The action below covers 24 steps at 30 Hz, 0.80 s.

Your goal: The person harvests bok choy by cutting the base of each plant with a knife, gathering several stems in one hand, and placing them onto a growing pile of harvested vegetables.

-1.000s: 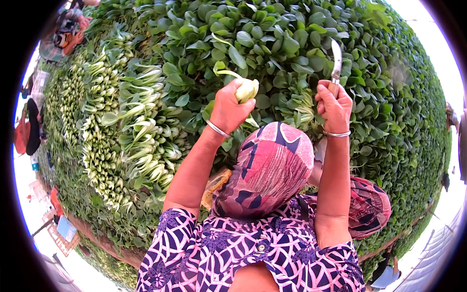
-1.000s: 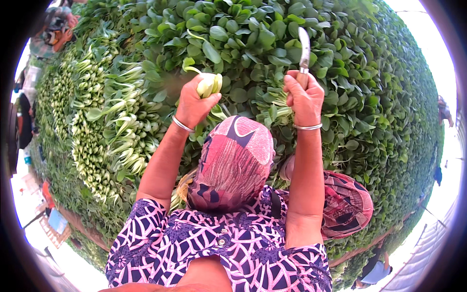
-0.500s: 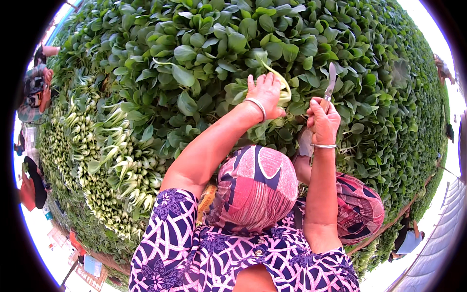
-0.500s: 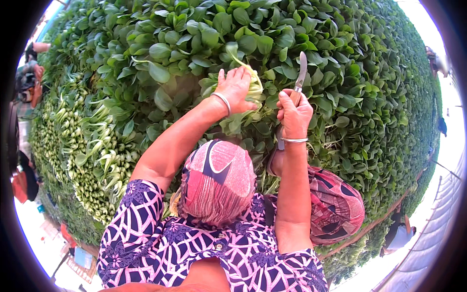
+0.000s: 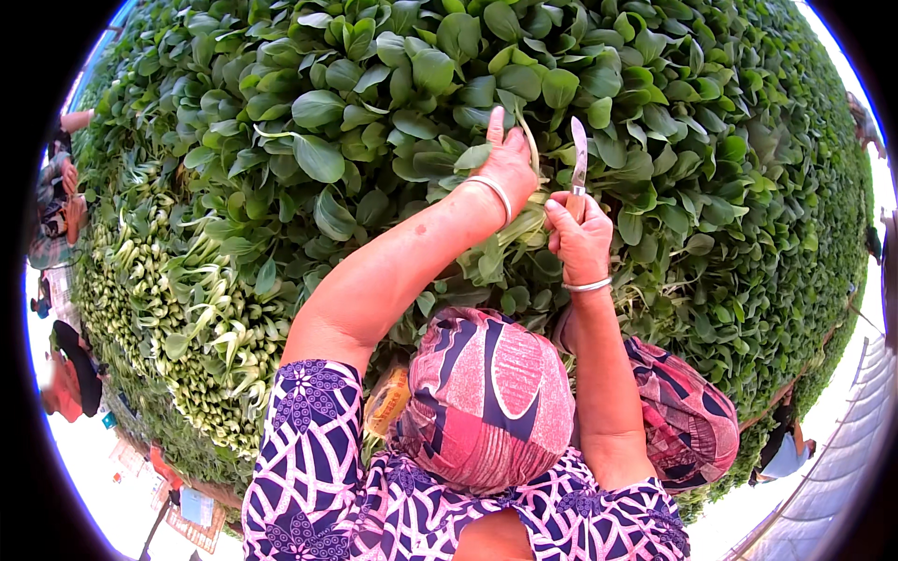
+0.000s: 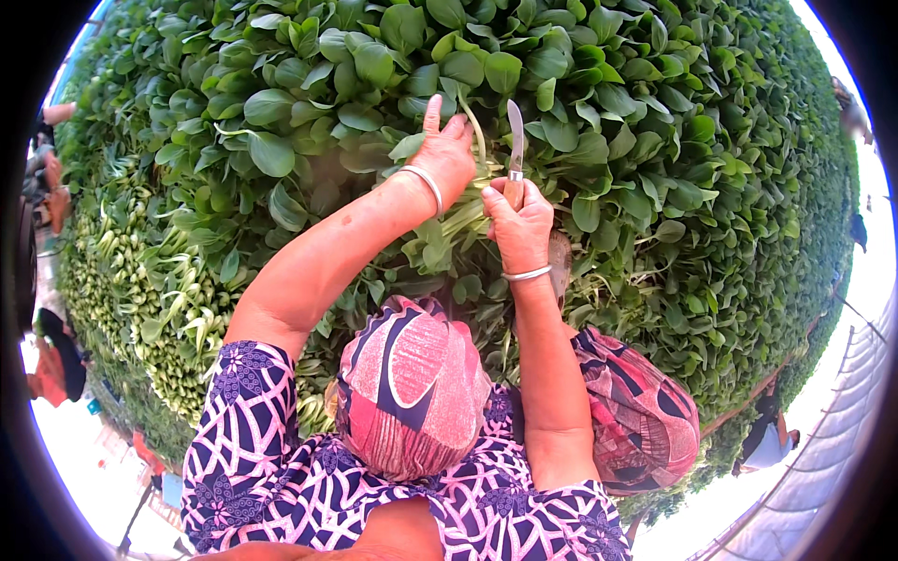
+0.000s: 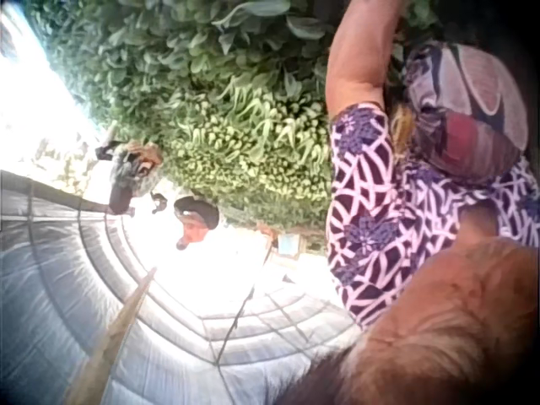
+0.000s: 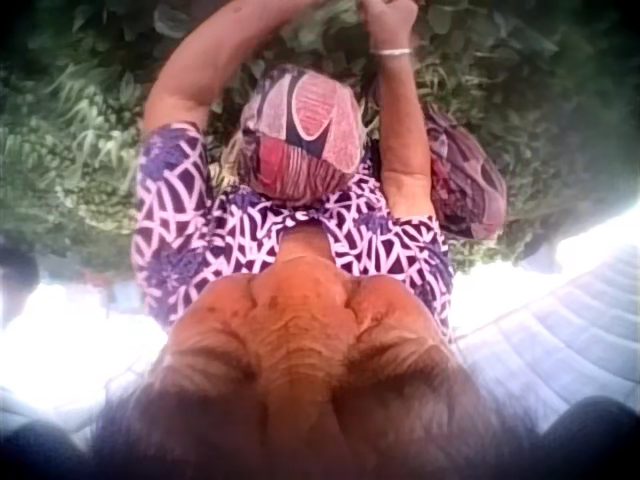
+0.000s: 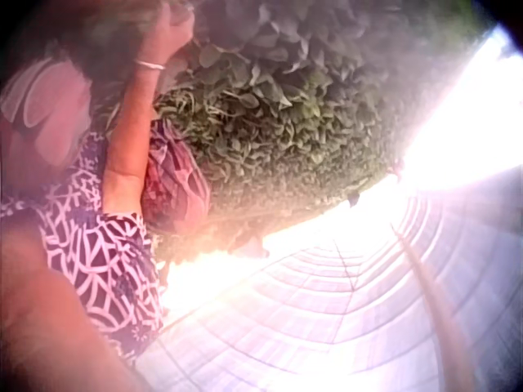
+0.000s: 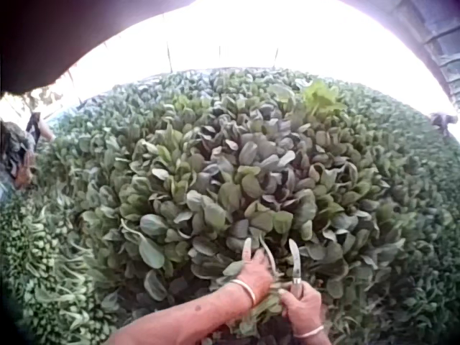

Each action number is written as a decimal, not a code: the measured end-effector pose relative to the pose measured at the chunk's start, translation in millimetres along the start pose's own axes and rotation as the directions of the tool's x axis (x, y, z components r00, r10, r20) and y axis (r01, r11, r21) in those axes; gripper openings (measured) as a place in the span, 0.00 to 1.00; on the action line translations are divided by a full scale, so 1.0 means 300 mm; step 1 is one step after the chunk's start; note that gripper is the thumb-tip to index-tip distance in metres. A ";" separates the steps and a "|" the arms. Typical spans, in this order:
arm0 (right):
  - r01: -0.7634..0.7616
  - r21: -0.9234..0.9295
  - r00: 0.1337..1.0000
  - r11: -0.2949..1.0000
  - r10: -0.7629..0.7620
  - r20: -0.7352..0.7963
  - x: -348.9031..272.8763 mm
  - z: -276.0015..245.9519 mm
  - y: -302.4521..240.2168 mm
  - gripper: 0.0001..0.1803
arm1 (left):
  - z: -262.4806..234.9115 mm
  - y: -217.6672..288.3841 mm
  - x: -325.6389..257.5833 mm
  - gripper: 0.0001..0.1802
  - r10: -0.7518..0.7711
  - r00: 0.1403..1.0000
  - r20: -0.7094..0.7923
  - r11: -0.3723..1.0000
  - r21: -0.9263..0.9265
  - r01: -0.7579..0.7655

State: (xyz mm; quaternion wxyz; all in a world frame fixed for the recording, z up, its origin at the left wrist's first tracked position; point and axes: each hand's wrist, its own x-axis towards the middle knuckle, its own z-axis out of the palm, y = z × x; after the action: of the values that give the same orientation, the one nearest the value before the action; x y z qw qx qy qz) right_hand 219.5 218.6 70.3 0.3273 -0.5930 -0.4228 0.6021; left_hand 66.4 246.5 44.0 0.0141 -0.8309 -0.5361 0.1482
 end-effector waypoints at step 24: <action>-0.171 -0.012 0.980 0.985 0.171 0.100 0.241 0.106 0.329 0.13 | 0.431 -0.034 -0.782 0.06 -0.666 0.561 0.491 -0.473 -0.860 0.192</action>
State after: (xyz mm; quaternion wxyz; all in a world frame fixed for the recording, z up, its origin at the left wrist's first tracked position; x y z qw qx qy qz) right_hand 192.5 237.2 -51.7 0.2517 -0.5964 -0.3872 0.6565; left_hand -65.9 23.3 -23.4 -0.4539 -0.2037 -0.7338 -0.4627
